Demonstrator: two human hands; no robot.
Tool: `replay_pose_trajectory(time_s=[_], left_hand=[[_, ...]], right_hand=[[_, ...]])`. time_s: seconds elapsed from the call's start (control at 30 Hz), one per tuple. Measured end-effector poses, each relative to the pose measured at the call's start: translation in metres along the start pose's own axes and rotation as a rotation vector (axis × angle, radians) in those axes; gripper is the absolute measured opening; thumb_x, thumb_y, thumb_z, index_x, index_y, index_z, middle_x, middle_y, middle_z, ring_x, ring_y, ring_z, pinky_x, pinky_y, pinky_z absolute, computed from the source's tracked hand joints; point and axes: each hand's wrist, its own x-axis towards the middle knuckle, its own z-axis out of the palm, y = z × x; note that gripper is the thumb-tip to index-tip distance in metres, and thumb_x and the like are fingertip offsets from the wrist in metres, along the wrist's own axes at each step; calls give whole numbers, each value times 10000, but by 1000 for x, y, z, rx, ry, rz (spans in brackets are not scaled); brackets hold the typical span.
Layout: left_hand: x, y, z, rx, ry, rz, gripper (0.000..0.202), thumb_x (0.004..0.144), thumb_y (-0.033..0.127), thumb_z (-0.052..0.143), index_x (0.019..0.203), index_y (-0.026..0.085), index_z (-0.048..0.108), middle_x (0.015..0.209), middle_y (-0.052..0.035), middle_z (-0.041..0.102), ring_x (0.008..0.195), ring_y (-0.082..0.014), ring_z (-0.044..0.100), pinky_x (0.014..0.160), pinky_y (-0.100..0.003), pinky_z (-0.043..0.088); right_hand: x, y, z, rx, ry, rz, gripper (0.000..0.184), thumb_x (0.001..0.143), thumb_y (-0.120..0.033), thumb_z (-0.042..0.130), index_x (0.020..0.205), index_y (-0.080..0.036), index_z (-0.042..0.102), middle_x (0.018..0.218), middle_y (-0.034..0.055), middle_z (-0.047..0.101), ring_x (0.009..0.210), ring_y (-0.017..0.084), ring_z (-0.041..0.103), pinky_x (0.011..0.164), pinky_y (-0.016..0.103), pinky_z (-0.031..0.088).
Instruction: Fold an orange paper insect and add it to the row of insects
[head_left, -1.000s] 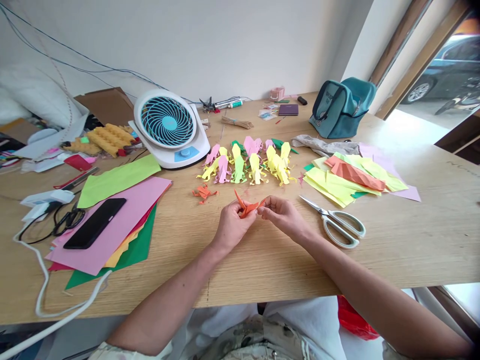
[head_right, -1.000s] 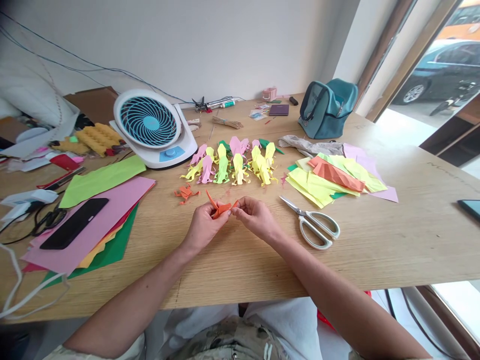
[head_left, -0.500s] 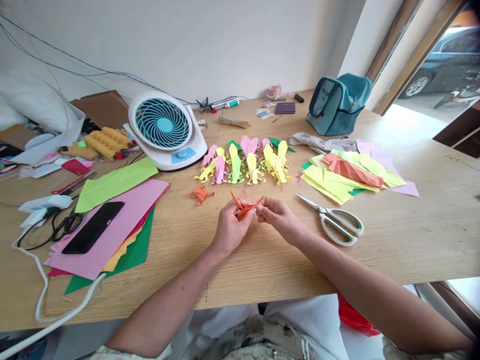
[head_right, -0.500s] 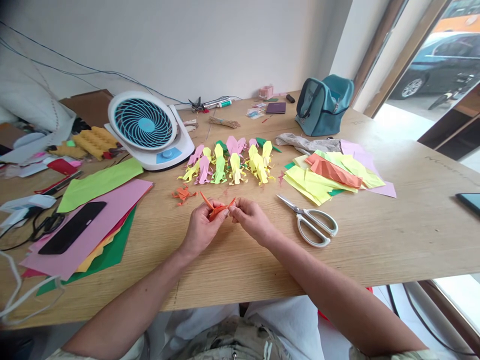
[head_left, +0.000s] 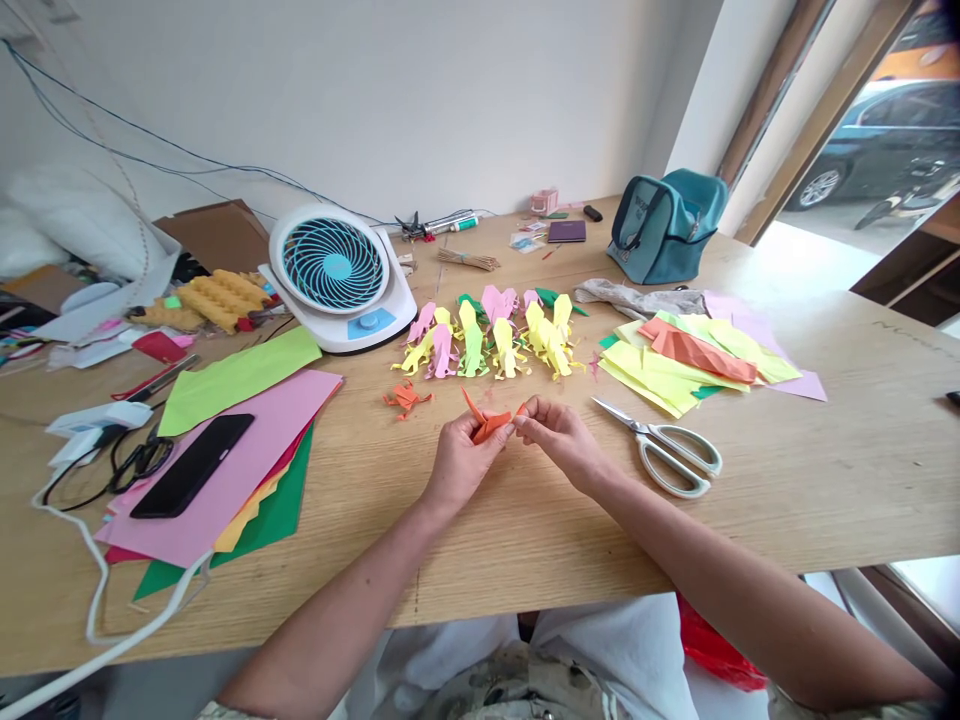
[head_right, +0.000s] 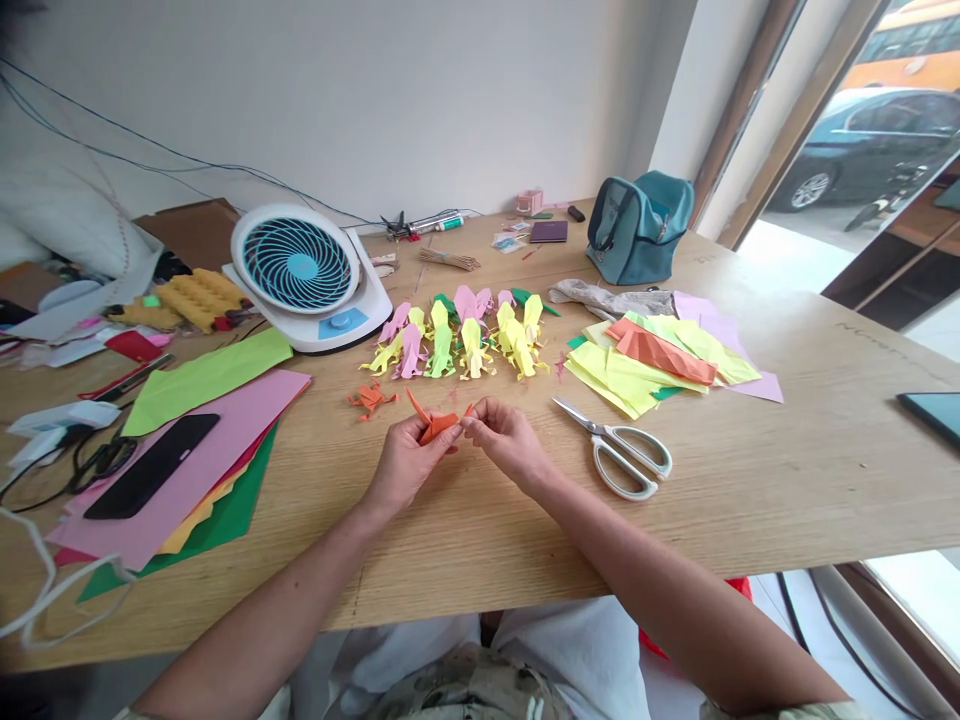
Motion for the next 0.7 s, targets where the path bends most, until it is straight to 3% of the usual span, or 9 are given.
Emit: replay_pose_trajectory(time_s=[0.1, 0.17, 0.3, 0.4, 0.53, 0.7], left_hand=[[1, -1, 1, -24, 14, -50, 370, 733, 476, 751, 839, 123, 725, 727, -5, 639, 659, -122, 564, 637, -251, 521], [2, 2, 1, -73, 23, -93, 368, 707, 460, 767, 849, 122, 733, 735, -8, 648, 658, -122, 561, 624, -257, 537], [2, 11, 1, -192, 49, -194, 342, 615, 404, 824, 782, 127, 713, 697, 10, 622, 641, -108, 536, 614, -265, 559], [1, 16, 1, -239, 20, -239, 335, 587, 394, 836, 758, 136, 708, 696, 11, 624, 648, -104, 538, 620, -259, 558], [0, 18, 2, -246, -34, -231, 316, 609, 407, 821, 754, 145, 720, 720, 2, 644, 675, -110, 554, 625, -246, 550], [-2, 19, 2, -250, -59, -197, 345, 628, 430, 820, 801, 144, 735, 752, -5, 646, 705, -119, 554, 614, -248, 560]], right_hand=[[0, 1, -1, -22, -11, -13, 423, 794, -600, 667, 809, -186, 583, 719, -8, 587, 633, 116, 516, 612, 264, 435], [-1, 0, -4, -87, 39, -99, 339, 858, -529, 624, 866, -193, 577, 753, -3, 578, 631, 118, 507, 596, 265, 431], [-6, -6, -12, -465, 199, -541, 70, 946, -277, 546, 961, -224, 590, 892, 39, 574, 761, 153, 535, 701, 312, 458], [-7, -9, -18, -752, 86, -788, 185, 954, -164, 500, 1013, -249, 653, 932, 67, 567, 835, 180, 544, 732, 334, 456], [-4, -7, -21, -904, 50, -852, 213, 950, -152, 510, 1019, -253, 683, 918, 72, 561, 814, 179, 538, 705, 328, 455], [-1, -6, -24, -887, 64, -881, 184, 944, -162, 534, 994, -234, 696, 915, 76, 561, 817, 184, 546, 713, 336, 467]])
